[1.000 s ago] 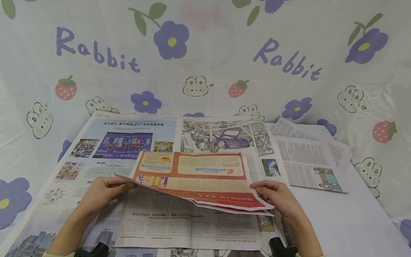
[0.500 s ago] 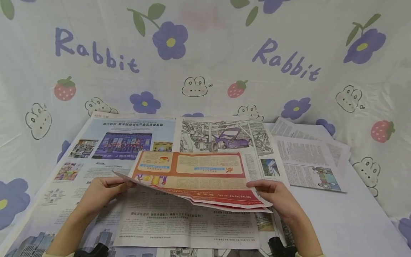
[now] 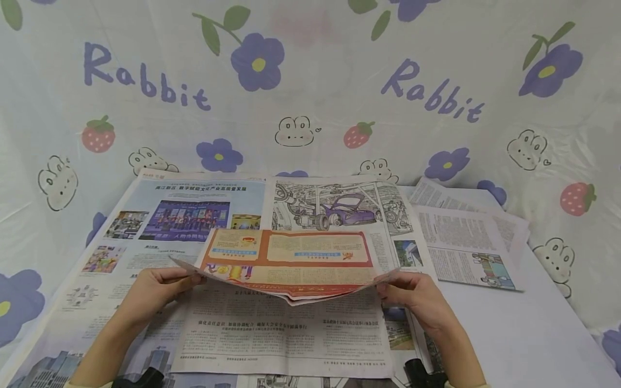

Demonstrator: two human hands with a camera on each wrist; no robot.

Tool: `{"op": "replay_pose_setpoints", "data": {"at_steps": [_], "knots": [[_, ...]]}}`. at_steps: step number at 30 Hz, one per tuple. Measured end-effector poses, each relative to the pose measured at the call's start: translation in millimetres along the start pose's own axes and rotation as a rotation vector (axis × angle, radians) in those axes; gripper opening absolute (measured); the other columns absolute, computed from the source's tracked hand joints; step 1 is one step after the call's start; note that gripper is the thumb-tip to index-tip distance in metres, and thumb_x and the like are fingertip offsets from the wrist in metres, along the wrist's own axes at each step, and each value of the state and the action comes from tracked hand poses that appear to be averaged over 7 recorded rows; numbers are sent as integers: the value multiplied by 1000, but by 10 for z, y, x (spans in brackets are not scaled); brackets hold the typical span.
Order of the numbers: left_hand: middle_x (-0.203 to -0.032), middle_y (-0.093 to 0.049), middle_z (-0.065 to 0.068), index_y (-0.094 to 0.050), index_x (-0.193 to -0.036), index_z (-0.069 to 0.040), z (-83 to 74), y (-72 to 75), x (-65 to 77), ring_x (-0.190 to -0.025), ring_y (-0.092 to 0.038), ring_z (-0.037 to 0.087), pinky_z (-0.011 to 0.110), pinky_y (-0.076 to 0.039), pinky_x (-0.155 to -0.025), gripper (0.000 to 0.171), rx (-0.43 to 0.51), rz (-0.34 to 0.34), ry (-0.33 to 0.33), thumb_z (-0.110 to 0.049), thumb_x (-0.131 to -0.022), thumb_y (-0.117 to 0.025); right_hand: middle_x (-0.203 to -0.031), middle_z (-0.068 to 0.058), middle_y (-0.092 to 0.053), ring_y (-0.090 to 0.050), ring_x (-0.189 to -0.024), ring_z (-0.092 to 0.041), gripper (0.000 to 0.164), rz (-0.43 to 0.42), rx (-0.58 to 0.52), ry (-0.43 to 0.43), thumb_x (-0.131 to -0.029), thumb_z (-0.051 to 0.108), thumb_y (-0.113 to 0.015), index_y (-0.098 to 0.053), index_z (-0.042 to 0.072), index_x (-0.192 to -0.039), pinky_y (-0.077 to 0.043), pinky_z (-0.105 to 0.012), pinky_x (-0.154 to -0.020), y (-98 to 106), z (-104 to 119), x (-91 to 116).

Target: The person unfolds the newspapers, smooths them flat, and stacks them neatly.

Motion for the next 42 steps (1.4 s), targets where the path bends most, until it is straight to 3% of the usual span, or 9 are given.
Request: {"op": "replay_pose_setpoints", "data": {"at_steps": [10, 20, 26, 42], "knots": [[-112, -71, 7, -75, -113, -7, -7, -24, -5, -106, -62, 18, 33, -52, -84, 39, 7, 20, -7, -32, -84, -80, -95, -8, -69, -64, -89, -23, 31, -175, 108, -47, -92, 19, -72, -71, -9, -107, -54, -37, -79, 14, 11, 7], [-100, -73, 9, -77, -108, -4, -41, -56, 0, -95, -67, 22, 32, -52, -79, 38, -24, 45, 11, -33, -84, -80, -97, -7, -69, -65, -89, -22, 37, -258, 167, -65, -92, 27, -73, -71, -5, -110, -53, -36, -79, 25, 18, 11], [-99, -74, 9, -76, -108, -4, -42, -77, 8, -96, -68, 21, 32, -52, -80, 40, -23, 39, 32, -34, -83, -80, -97, -6, -70, -66, -88, -22, 37, -281, 171, -62, -91, 27, -74, -71, -6, -109, -54, -34, -79, 14, 28, 13], [-97, -74, 11, -76, -108, -3, -73, -68, 28, -87, -65, 24, 33, -52, -73, 38, -4, 36, 7, -32, -84, -80, -91, -5, -70, -65, -87, -22, 35, -304, 142, -70, -90, 28, -75, -73, -2, -108, -52, -34, -77, 22, 34, 6]]}}
Point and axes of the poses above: each hand's wrist, its own x-axis away from the middle knuckle, its own y-axis out of the back of the hand, z = x × y, the point moved 3 cm from there along -x, towards the middle knuckle
